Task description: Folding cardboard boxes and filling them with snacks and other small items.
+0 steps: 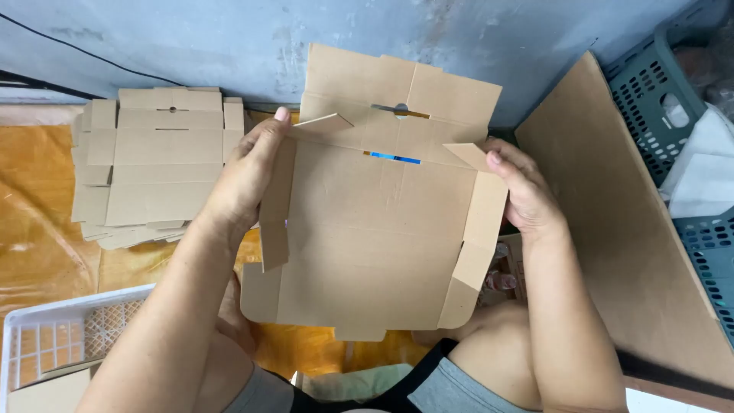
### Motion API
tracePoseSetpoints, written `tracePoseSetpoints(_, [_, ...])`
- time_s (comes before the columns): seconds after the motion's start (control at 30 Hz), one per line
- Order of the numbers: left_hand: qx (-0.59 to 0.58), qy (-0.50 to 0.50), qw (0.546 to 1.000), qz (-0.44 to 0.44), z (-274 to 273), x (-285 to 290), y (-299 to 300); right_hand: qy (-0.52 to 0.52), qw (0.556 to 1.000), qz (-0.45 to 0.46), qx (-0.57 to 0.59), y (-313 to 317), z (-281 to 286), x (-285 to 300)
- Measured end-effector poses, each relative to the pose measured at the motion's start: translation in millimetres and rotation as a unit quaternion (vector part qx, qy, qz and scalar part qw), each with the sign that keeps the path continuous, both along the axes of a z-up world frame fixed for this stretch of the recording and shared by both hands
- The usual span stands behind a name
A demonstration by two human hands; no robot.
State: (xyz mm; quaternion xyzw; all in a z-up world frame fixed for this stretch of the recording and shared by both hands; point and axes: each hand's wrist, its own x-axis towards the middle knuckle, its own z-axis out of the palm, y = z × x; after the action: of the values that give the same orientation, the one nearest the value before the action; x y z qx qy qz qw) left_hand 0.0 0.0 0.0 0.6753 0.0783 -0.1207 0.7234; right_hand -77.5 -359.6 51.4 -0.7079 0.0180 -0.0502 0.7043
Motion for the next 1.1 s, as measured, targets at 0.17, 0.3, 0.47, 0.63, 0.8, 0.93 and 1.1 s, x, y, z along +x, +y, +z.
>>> tracePoseSetpoints(0.17, [-0.045, -0.051, 0.997, -0.028, 33, -26, -13, -0.017, 0.999, 0.015, -0.049, -17, -20, 8])
tracePoseSetpoints(0.3, [-0.06, -0.087, 0.994, -0.042, 18, -15, -17, -0.014, 0.997, 0.026, -0.074, -28, -32, 11])
tracePoseSetpoints(0.47, [-0.088, -0.089, 0.991, -0.043, 19, -13, -23, -0.011, 0.997, 0.038, -0.06, -38, -44, 18])
tracePoseSetpoints(0.63, [-0.108, -0.08, 0.99, -0.036, 17, -10, -25, -0.016, 0.998, 0.046, -0.024, -47, -52, 22])
tracePoseSetpoints(0.8, [-0.131, -0.07, 0.989, -0.023, 15, -9, -26, -0.014, 0.997, 0.07, -0.03, -47, -57, 24])
tracePoseSetpoints(0.93, [-0.151, -0.061, 0.987, -0.013, 3, 1, -25, -0.008, 0.996, 0.08, -0.028, -49, -59, 27])
tracePoseSetpoints(1.1, [-0.161, -0.087, 0.983, -0.01, 7, -5, -26, -0.015, 0.997, 0.07, -0.032, -37, -53, 26])
